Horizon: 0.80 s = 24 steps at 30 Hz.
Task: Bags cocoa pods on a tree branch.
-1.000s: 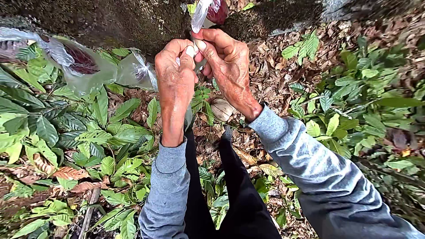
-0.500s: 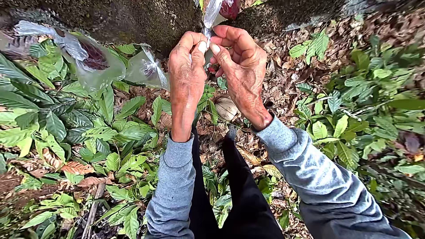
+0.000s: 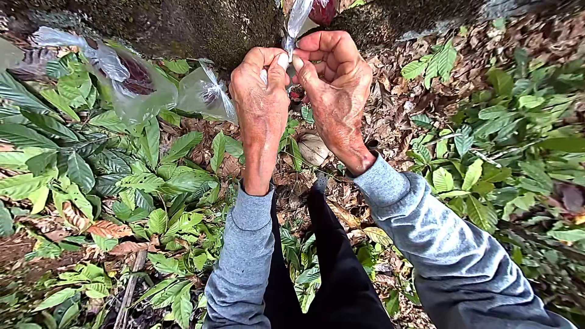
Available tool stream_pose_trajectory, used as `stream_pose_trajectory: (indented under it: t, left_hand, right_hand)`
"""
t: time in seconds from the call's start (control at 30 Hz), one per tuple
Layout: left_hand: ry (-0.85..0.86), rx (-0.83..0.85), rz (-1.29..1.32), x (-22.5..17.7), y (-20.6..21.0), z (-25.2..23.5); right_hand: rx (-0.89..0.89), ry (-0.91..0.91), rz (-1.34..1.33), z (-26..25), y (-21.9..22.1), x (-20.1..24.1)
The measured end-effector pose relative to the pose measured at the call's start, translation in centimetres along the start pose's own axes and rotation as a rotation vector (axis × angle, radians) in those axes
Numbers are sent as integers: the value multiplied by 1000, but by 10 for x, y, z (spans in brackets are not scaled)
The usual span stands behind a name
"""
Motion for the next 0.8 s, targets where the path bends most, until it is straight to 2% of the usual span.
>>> stream_pose_trajectory:
  t: [0.4, 0.63, 0.73, 0.8]
  left_hand:
    - [31, -125, -96, -4, 5, 0]
    - [59, -460, -322, 7, 21, -9]
    - [38, -538, -246, 15, 31, -10]
    - [40, -527, -158, 18, 33, -6]
  right_hand:
    - [-62, -14, -21, 0, -1, 9]
    - [-105, -1, -46, 3, -7, 22]
    - [-41, 118, -53, 17, -9, 31]
    - [32, 156, -83, 24, -9, 37]
Point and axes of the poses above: each hand's wrist, its own z-axis away from the middle knuckle, its own y-axis out of the palm, x = y × z, the point moved 7 cm from there along -z, towards the middle knuckle, and after that the axes turned 14 degrees about -y, right-handed, at the moved point
